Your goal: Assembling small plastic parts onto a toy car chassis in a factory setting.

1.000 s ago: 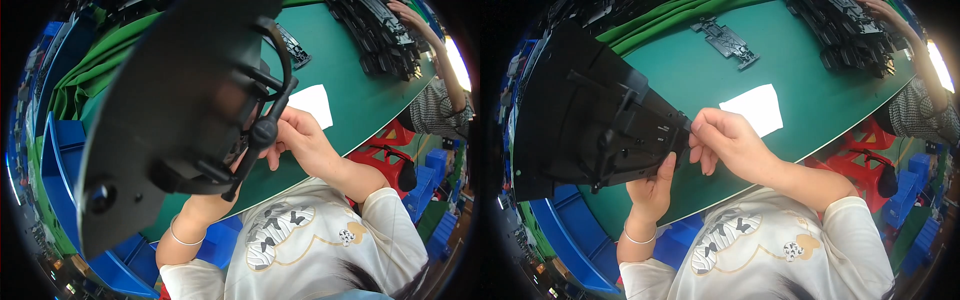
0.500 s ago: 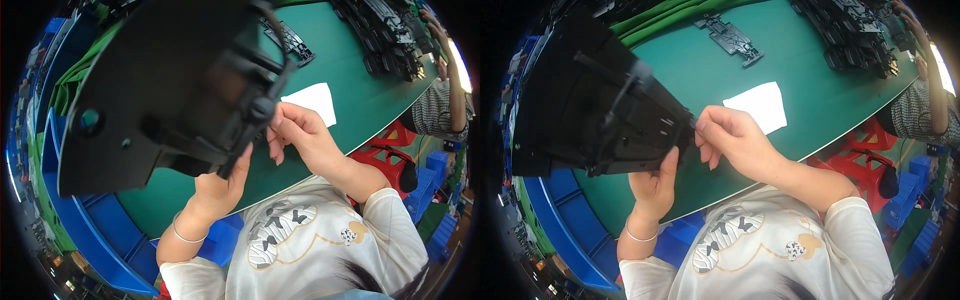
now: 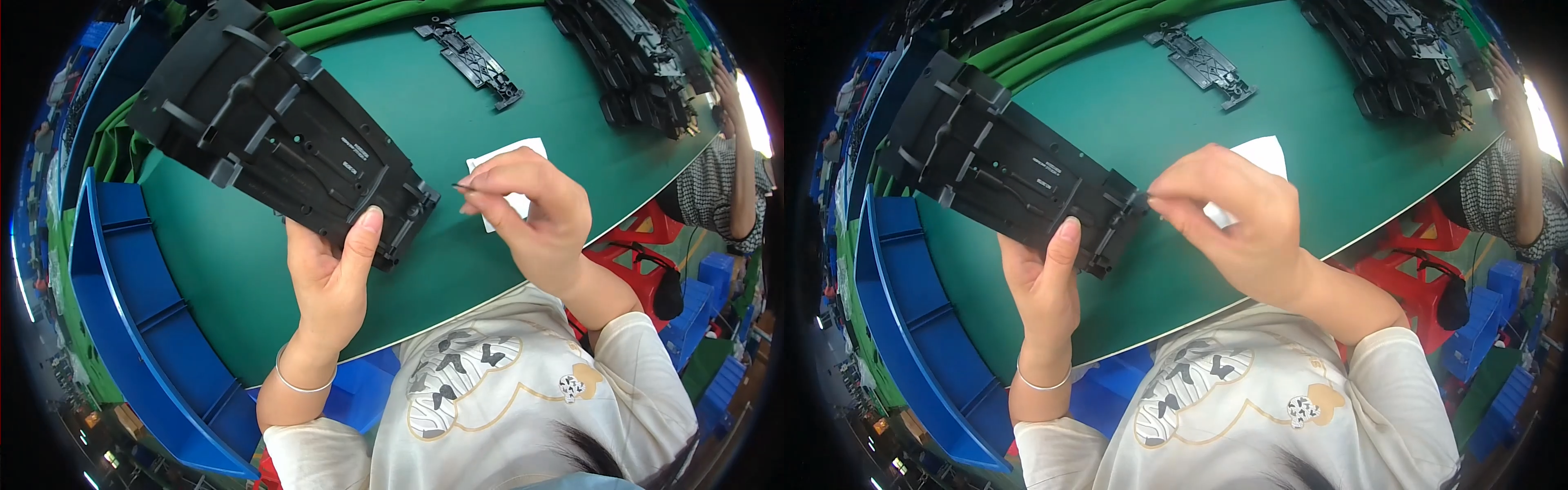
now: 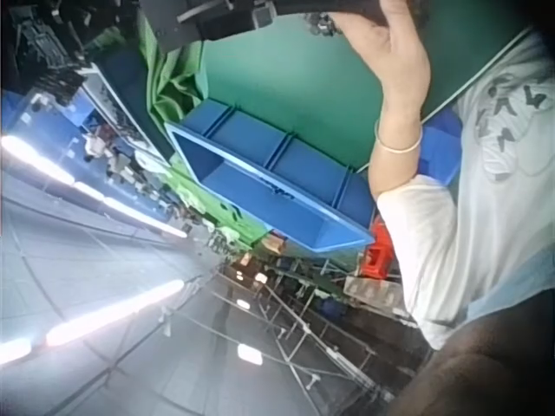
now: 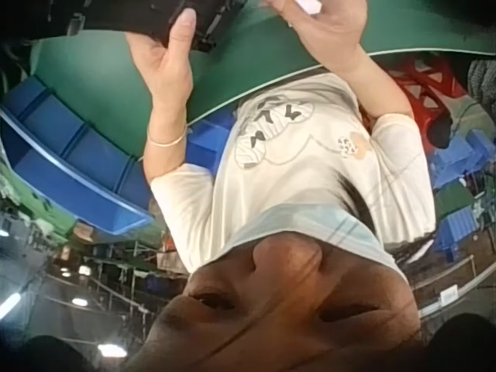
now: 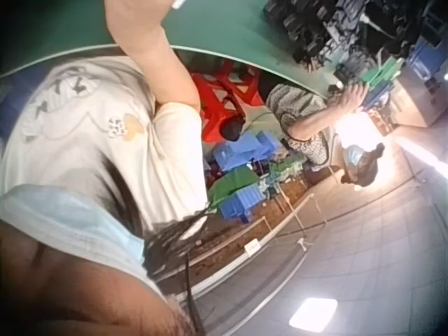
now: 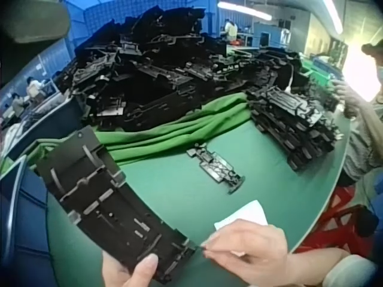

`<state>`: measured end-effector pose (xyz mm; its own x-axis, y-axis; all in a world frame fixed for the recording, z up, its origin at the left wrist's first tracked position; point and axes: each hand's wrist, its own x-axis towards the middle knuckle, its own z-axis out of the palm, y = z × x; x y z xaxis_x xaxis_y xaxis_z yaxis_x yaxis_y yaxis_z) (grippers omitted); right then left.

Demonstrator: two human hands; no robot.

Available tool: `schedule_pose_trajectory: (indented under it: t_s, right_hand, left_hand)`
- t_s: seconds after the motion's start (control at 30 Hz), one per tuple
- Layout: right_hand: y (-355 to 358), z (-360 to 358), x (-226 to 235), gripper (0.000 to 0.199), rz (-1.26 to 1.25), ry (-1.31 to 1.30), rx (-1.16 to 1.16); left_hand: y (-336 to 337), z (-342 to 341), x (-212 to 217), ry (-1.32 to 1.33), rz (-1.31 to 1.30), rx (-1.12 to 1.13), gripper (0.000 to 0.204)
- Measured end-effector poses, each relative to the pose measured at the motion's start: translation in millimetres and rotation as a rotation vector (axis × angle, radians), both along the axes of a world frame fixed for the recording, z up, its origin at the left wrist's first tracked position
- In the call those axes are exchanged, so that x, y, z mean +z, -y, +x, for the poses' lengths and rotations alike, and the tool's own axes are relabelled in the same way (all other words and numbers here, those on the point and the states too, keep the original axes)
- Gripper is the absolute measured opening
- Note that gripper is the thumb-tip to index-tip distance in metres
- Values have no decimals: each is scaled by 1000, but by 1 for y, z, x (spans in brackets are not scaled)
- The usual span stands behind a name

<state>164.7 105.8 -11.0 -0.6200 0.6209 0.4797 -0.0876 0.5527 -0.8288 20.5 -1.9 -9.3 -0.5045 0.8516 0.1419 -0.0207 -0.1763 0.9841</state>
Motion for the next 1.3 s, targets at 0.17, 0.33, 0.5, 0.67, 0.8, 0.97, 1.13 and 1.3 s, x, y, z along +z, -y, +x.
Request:
schedule_pose_trajectory:
  t_s: [0.17, 0.33, 0.5, 0.67, 0.8, 0.97, 1.13, 1.3]
  right_hand:
    - [1, -11, -2, 30, 370, 43, -90]
    - [-4, -18, -9, 22, 551, -42, -133]
    - [4, -14, -7, 28, 422, 46, -119]
    - [3, -16, -9, 29, 419, 43, -120]
    - [2, -21, -10, 27, 486, -40, -127]
    - [5, -18, -8, 29, 418, 40, -108]
    - [3, -21, -10, 28, 475, -26, -128]
    - [3, -22, -11, 27, 474, -11, -134]
  left_hand:
    - [0, 4, 2, 9, 6, -8, 31]
    - [3, 5, 2, -102, 64, -77, 27]
    - [3, 4, 1, -156, 80, -68, 26]
    - [4, 2, 1, -213, 62, -80, 25]
    - [6, 1, 1, -234, 76, -80, 23]
    - [5, 2, -1, -200, 116, -74, 23]
    - [3, 4, 0, -174, 121, -32, 15]
    - [6, -1, 2, -276, 30, -60, 9]
